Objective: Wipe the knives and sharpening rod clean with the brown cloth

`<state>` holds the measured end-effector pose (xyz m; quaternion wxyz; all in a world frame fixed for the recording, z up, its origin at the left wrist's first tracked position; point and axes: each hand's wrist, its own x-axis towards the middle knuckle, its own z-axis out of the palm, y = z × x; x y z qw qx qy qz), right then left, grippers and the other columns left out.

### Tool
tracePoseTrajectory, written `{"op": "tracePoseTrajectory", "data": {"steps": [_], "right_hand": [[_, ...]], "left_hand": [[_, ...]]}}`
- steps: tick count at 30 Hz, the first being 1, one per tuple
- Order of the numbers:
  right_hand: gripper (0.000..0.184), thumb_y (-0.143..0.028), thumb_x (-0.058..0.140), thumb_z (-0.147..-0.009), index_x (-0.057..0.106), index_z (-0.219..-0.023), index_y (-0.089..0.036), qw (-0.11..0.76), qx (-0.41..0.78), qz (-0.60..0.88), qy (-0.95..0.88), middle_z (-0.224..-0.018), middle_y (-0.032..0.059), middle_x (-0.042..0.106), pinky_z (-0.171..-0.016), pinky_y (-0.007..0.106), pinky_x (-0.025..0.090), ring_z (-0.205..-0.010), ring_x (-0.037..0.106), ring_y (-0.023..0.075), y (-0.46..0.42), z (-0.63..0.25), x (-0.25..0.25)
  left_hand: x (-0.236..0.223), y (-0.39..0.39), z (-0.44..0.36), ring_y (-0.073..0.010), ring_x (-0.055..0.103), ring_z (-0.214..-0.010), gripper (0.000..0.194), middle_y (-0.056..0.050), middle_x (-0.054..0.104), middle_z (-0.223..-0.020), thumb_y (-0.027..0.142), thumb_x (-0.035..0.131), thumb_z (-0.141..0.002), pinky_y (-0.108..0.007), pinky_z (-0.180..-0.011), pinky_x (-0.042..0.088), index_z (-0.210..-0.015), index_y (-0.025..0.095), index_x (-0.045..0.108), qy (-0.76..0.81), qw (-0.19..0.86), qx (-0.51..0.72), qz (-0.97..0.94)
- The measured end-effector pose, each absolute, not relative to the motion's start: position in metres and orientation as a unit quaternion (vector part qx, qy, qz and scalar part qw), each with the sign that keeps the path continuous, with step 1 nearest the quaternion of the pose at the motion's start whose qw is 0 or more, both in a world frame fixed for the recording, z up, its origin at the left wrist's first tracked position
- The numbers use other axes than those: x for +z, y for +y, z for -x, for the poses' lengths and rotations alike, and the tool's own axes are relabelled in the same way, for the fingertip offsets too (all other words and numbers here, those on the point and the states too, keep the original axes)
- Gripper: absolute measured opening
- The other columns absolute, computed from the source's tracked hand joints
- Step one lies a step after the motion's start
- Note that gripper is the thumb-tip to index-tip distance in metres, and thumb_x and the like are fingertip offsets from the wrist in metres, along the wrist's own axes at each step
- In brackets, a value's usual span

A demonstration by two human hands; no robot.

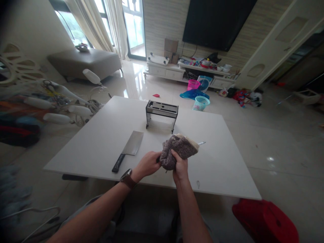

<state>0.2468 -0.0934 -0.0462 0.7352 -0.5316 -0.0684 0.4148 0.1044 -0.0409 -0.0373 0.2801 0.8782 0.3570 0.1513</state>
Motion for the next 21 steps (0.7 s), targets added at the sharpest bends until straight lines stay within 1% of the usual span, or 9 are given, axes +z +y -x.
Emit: {"op": "tracePoseTrajectory", "data": {"steps": [3, 8, 11, 14, 17, 21], "right_hand": [[0.045, -0.024, 0.092, -0.059, 0.079, -0.101, -0.015, 0.742, 0.413, 0.525, -0.055, -0.108, 0.0080, 0.081, -0.102, 0.046, 0.060, -0.105, 0.076, 0.0278, -0.092, -0.250, -0.046], [0.047, -0.021, 0.090, -0.064, 0.077, -0.109, -0.015, 0.778, 0.379, 0.500, -0.043, -0.120, 0.0088, 0.078, -0.106, 0.042, 0.058, -0.113, 0.074, 0.0251, -0.086, -0.273, -0.045], [0.050, -0.021, 0.087, -0.069, 0.074, -0.117, -0.015, 0.792, 0.361, 0.491, -0.032, -0.124, 0.0090, 0.077, -0.106, 0.042, 0.058, -0.115, 0.073, 0.0233, -0.085, -0.297, -0.049], [0.054, -0.021, 0.086, -0.072, 0.072, -0.124, -0.017, 0.812, 0.323, 0.486, -0.006, -0.128, 0.0087, 0.075, -0.103, 0.041, 0.060, -0.113, 0.074, 0.0224, -0.085, -0.316, -0.053], [0.056, -0.021, 0.086, -0.072, 0.071, -0.126, -0.018, 0.818, 0.314, 0.482, 0.001, -0.129, 0.0081, 0.074, -0.100, 0.041, 0.062, -0.112, 0.075, 0.0224, -0.083, -0.319, -0.051], [0.051, -0.025, 0.087, -0.071, 0.073, -0.120, -0.017, 0.791, 0.378, 0.476, -0.064, -0.122, 0.0078, 0.077, -0.102, 0.040, 0.060, -0.114, 0.074, 0.0230, -0.079, -0.289, -0.041]], "left_hand": [[-0.034, -0.036, -0.101, -0.0246, 0.072, -0.084, 0.019, -0.008, 0.078, -0.089, 0.034, 0.058, -0.095, -0.030, -0.068, 0.039, -0.096, 0.023, 0.072, 0.349, 0.263, 0.144, -0.888], [-0.026, -0.019, -0.089, -0.0223, 0.071, -0.081, 0.033, -0.006, 0.077, -0.084, 0.050, 0.054, -0.100, -0.029, -0.068, 0.038, -0.098, 0.024, 0.075, 0.331, 0.239, 0.146, -0.901], [-0.024, -0.009, -0.079, -0.0215, 0.070, -0.081, 0.032, -0.006, 0.077, -0.084, 0.049, 0.058, -0.098, -0.028, -0.068, 0.037, -0.102, 0.025, 0.077, 0.326, 0.241, 0.144, -0.903], [-0.023, -0.002, -0.068, -0.0210, 0.069, -0.081, 0.030, -0.007, 0.077, -0.087, 0.047, 0.060, -0.097, -0.029, -0.068, 0.035, -0.102, 0.024, 0.078, 0.325, 0.252, 0.142, -0.900], [-0.021, 0.002, -0.061, -0.0182, 0.064, -0.075, 0.030, -0.006, 0.075, -0.082, 0.045, 0.061, -0.096, -0.028, -0.066, 0.032, -0.096, 0.021, 0.079, 0.334, 0.284, 0.143, -0.887], [-0.021, 0.001, -0.060, -0.0123, 0.050, -0.062, 0.036, -0.001, 0.062, -0.065, 0.044, 0.056, -0.097, -0.027, -0.061, 0.029, -0.083, 0.017, 0.074, 0.331, 0.387, 0.157, -0.846]]}}
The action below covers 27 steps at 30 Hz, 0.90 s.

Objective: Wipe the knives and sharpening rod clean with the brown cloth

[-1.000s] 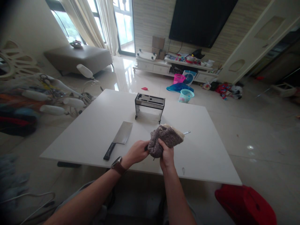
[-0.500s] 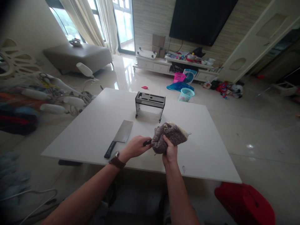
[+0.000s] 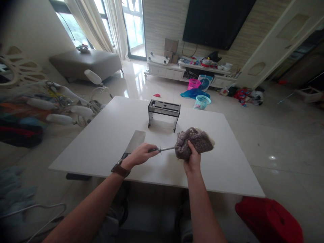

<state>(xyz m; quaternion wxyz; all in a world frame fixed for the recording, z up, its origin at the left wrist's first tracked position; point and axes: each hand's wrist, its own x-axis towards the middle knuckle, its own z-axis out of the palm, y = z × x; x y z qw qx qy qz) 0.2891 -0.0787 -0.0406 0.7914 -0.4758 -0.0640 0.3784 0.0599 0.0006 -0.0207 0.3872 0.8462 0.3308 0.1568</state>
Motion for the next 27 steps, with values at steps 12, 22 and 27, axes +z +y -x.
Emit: {"op": "tracePoseTrajectory", "data": {"steps": [12, 22, 27], "right_hand": [[0.053, -0.025, 0.096, -0.054, 0.079, -0.104, -0.015, 0.729, 0.397, 0.516, -0.210, -0.102, 0.0065, 0.082, -0.094, 0.045, 0.061, -0.093, 0.076, 0.0261, -0.070, -0.220, -0.056], [0.048, -0.022, 0.093, -0.054, 0.078, -0.099, -0.013, 0.821, 0.336, 0.446, -0.116, -0.102, 0.0081, 0.082, -0.096, 0.048, 0.062, -0.095, 0.078, 0.0274, -0.086, -0.254, -0.039], [0.054, -0.023, 0.090, -0.060, 0.075, -0.111, -0.015, 0.855, 0.295, 0.426, -0.028, -0.114, 0.0083, 0.080, -0.097, 0.047, 0.063, -0.105, 0.077, 0.0270, -0.096, -0.286, -0.033]], "left_hand": [[-0.048, -0.015, -0.067, -0.0150, 0.055, -0.060, 0.016, -0.003, 0.063, -0.063, 0.023, 0.049, -0.080, -0.026, -0.059, 0.038, -0.069, 0.017, 0.059, 0.350, 0.510, 0.189, -0.762], [-0.024, -0.056, -0.054, -0.0212, 0.061, -0.081, 0.044, -0.009, 0.074, -0.088, 0.048, 0.038, -0.102, -0.030, -0.067, 0.029, -0.085, 0.021, 0.068, 0.426, 0.316, 0.168, -0.831], [-0.029, -0.044, -0.056, -0.0178, 0.055, -0.066, 0.048, -0.005, 0.065, -0.066, 0.047, 0.040, -0.098, -0.029, -0.062, 0.027, -0.067, 0.019, 0.061, 0.422, 0.354, 0.142, -0.822]]}}
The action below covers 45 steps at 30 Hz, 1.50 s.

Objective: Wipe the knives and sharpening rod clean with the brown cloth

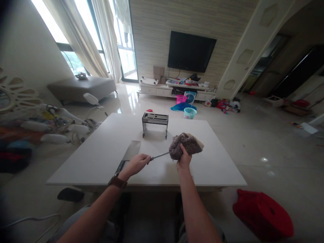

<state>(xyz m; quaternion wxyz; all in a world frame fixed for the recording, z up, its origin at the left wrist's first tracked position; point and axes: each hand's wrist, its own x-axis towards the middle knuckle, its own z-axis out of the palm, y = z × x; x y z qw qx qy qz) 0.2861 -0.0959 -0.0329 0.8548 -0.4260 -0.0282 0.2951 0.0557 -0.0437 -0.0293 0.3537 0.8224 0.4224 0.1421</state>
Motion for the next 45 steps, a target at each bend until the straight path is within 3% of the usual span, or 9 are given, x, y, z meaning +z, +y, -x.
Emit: {"op": "tracePoseTrajectory", "data": {"steps": [5, 11, 20, 25, 31, 35, 39, 42, 45], "right_hand": [[0.051, -0.030, 0.091, -0.064, 0.076, -0.111, -0.016, 0.789, 0.395, 0.455, -0.121, -0.114, 0.0086, 0.080, -0.101, 0.047, 0.060, -0.108, 0.076, 0.0284, -0.099, -0.263, -0.047], [0.056, -0.029, 0.096, -0.056, 0.078, -0.107, -0.015, 0.705, 0.408, 0.539, -0.214, -0.108, 0.0089, 0.081, -0.101, 0.049, 0.058, -0.103, 0.075, 0.0301, -0.106, -0.232, -0.056], [0.049, -0.028, 0.096, -0.053, 0.079, -0.097, -0.015, 0.722, 0.397, 0.541, -0.168, -0.099, 0.0078, 0.083, -0.095, 0.047, 0.061, -0.096, 0.077, 0.0292, -0.107, -0.229, -0.061], [0.053, -0.026, 0.096, -0.051, 0.079, -0.099, -0.014, 0.745, 0.375, 0.538, -0.124, -0.104, 0.0087, 0.082, -0.098, 0.049, 0.061, -0.097, 0.077, 0.0293, -0.107, -0.249, -0.055], [0.055, -0.023, 0.095, -0.053, 0.077, -0.105, -0.014, 0.810, 0.286, 0.507, -0.071, -0.114, 0.0095, 0.080, -0.103, 0.050, 0.059, -0.109, 0.075, 0.0294, -0.110, -0.291, -0.041], [0.054, -0.026, 0.093, -0.061, 0.075, -0.112, -0.016, 0.821, 0.288, 0.488, -0.072, -0.118, 0.0085, 0.079, -0.105, 0.049, 0.058, -0.116, 0.072, 0.0281, -0.117, -0.297, -0.040], [0.050, -0.032, 0.090, -0.067, 0.075, -0.113, -0.018, 0.791, 0.366, 0.474, -0.125, -0.113, 0.0076, 0.080, -0.105, 0.049, 0.057, -0.116, 0.072, 0.0283, -0.120, -0.286, -0.046], [0.051, -0.031, 0.092, -0.063, 0.076, -0.110, -0.018, 0.752, 0.406, 0.495, -0.156, -0.109, 0.0070, 0.081, -0.104, 0.049, 0.057, -0.110, 0.074, 0.0287, -0.121, -0.270, -0.054], [0.054, -0.030, 0.093, -0.061, 0.076, -0.111, -0.018, 0.711, 0.440, 0.510, -0.202, -0.110, 0.0072, 0.081, -0.102, 0.047, 0.058, -0.106, 0.075, 0.0287, -0.120, -0.252, -0.060]], "left_hand": [[-0.052, -0.030, -0.078, -0.0125, 0.043, -0.044, 0.055, 0.000, 0.050, -0.048, 0.060, 0.037, -0.094, -0.027, -0.050, 0.033, -0.066, 0.018, 0.059, 0.369, 0.557, 0.136, -0.732], [-0.071, -0.036, -0.100, -0.0077, 0.032, -0.035, 0.029, 0.006, 0.038, -0.043, 0.047, 0.052, -0.072, -0.023, -0.038, 0.022, -0.059, 0.021, 0.046, 0.356, 0.700, 0.166, -0.597], [-0.071, -0.044, -0.083, -0.0108, 0.043, -0.050, 0.025, 0.003, 0.047, -0.056, 0.039, 0.049, -0.082, -0.023, -0.048, 0.034, -0.067, 0.019, 0.052, 0.320, 0.627, 0.187, -0.685], [-0.060, -0.041, -0.067, -0.0149, 0.049, -0.063, 0.043, -0.001, 0.057, -0.066, 0.048, 0.038, -0.098, -0.027, -0.061, 0.035, -0.073, 0.018, 0.056, 0.338, 0.484, 0.153, -0.793], [-0.063, -0.025, -0.048, -0.0195, 0.057, -0.075, 0.049, -0.005, 0.066, -0.075, 0.050, 0.036, -0.098, -0.030, -0.069, 0.035, -0.075, 0.018, 0.065, 0.385, 0.414, 0.144, -0.812], [-0.068, -0.023, -0.043, -0.0181, 0.054, -0.067, 0.059, -0.004, 0.059, -0.065, 0.056, 0.036, -0.097, -0.029, -0.066, 0.034, -0.071, 0.016, 0.070, 0.398, 0.446, 0.145, -0.789], [-0.076, -0.027, -0.049, -0.0129, 0.043, -0.056, 0.064, 0.001, 0.048, -0.057, 0.064, 0.041, -0.094, -0.027, -0.058, 0.032, -0.080, 0.012, 0.074, 0.367, 0.581, 0.166, -0.707], [-0.081, -0.032, -0.060, -0.0102, 0.038, -0.049, 0.062, 0.003, 0.046, -0.054, 0.068, 0.047, -0.090, -0.025, -0.052, 0.029, -0.081, 0.011, 0.071, 0.357, 0.658, 0.184, -0.636], [-0.081, -0.036, -0.076, -0.0087, 0.038, -0.044, 0.055, 0.003, 0.046, -0.050, 0.067, 0.052, -0.086, -0.024, -0.047, 0.026, -0.067, 0.015, 0.059, 0.351, 0.692, 0.193, -0.600]]}}
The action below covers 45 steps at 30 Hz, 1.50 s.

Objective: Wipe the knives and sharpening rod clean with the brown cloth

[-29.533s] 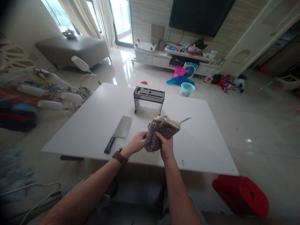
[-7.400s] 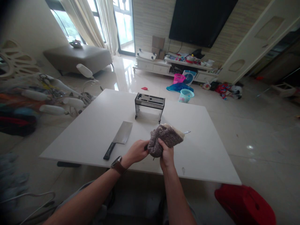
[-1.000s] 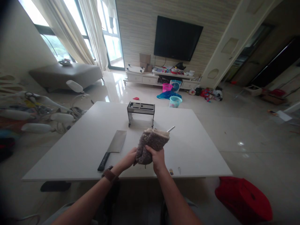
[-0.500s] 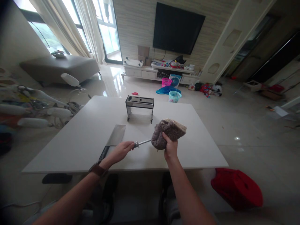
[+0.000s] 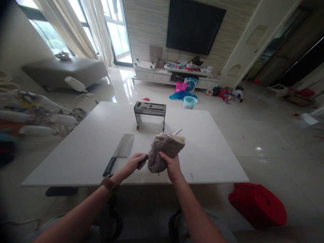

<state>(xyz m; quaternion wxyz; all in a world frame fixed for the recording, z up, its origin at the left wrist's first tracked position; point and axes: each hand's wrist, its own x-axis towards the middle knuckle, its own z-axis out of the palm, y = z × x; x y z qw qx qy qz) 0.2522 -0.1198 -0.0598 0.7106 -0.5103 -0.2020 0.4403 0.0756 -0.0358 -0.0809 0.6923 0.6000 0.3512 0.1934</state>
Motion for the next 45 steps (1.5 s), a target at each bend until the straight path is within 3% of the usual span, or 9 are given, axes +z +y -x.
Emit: {"op": "tracePoseTrajectory", "data": {"steps": [4, 18, 28, 37, 45], "right_hand": [[0.056, -0.030, 0.094, -0.059, 0.076, -0.111, -0.017, 0.682, 0.442, 0.532, -0.238, -0.110, 0.0074, 0.081, -0.099, 0.045, 0.058, -0.103, 0.074, 0.0279, -0.114, -0.239, -0.062], [0.052, -0.026, 0.095, -0.056, 0.078, -0.105, -0.017, 0.695, 0.440, 0.538, -0.183, -0.104, 0.0061, 0.082, -0.099, 0.047, 0.059, -0.101, 0.075, 0.0293, -0.115, -0.228, -0.054], [0.052, -0.031, 0.097, -0.055, 0.079, -0.102, -0.017, 0.677, 0.461, 0.546, -0.176, -0.105, 0.0080, 0.082, -0.100, 0.050, 0.058, -0.101, 0.076, 0.0306, -0.099, -0.218, -0.068], [0.050, -0.033, 0.097, -0.054, 0.079, -0.097, -0.016, 0.684, 0.484, 0.530, -0.131, -0.103, 0.0097, 0.082, -0.097, 0.048, 0.060, -0.098, 0.078, 0.0305, -0.085, -0.232, -0.075], [0.052, -0.033, 0.097, -0.051, 0.080, -0.096, -0.015, 0.683, 0.466, 0.552, -0.113, -0.100, 0.0097, 0.083, -0.095, 0.048, 0.061, -0.095, 0.078, 0.0313, -0.084, -0.237, -0.079]], "left_hand": [[-0.079, -0.040, -0.089, -0.0086, 0.039, -0.042, 0.043, 0.004, 0.043, -0.047, 0.056, 0.054, -0.080, -0.023, -0.044, 0.026, -0.059, 0.019, 0.049, 0.364, 0.689, 0.229, -0.583], [-0.063, -0.050, -0.072, -0.0094, 0.043, -0.046, 0.044, 0.002, 0.047, -0.049, 0.045, 0.046, -0.091, -0.022, -0.049, 0.032, -0.058, 0.017, 0.051, 0.345, 0.619, 0.198, -0.677], [-0.068, -0.033, -0.061, -0.0103, 0.039, -0.057, 0.045, 0.002, 0.044, -0.054, 0.044, 0.049, -0.092, -0.025, -0.056, 0.026, -0.058, 0.015, 0.051, 0.351, 0.551, 0.223, -0.724], [-0.064, -0.023, -0.077, -0.0170, 0.055, -0.068, 0.042, -0.008, 0.069, -0.072, 0.042, 0.049, -0.096, -0.027, -0.063, 0.032, -0.074, 0.012, 0.070, 0.362, 0.446, 0.200, -0.794], [-0.069, -0.025, -0.085, -0.0219, 0.063, -0.075, 0.040, -0.012, 0.076, -0.083, 0.041, 0.048, -0.095, -0.028, -0.069, 0.040, -0.082, 0.015, 0.074, 0.373, 0.429, 0.196, -0.799]]}}
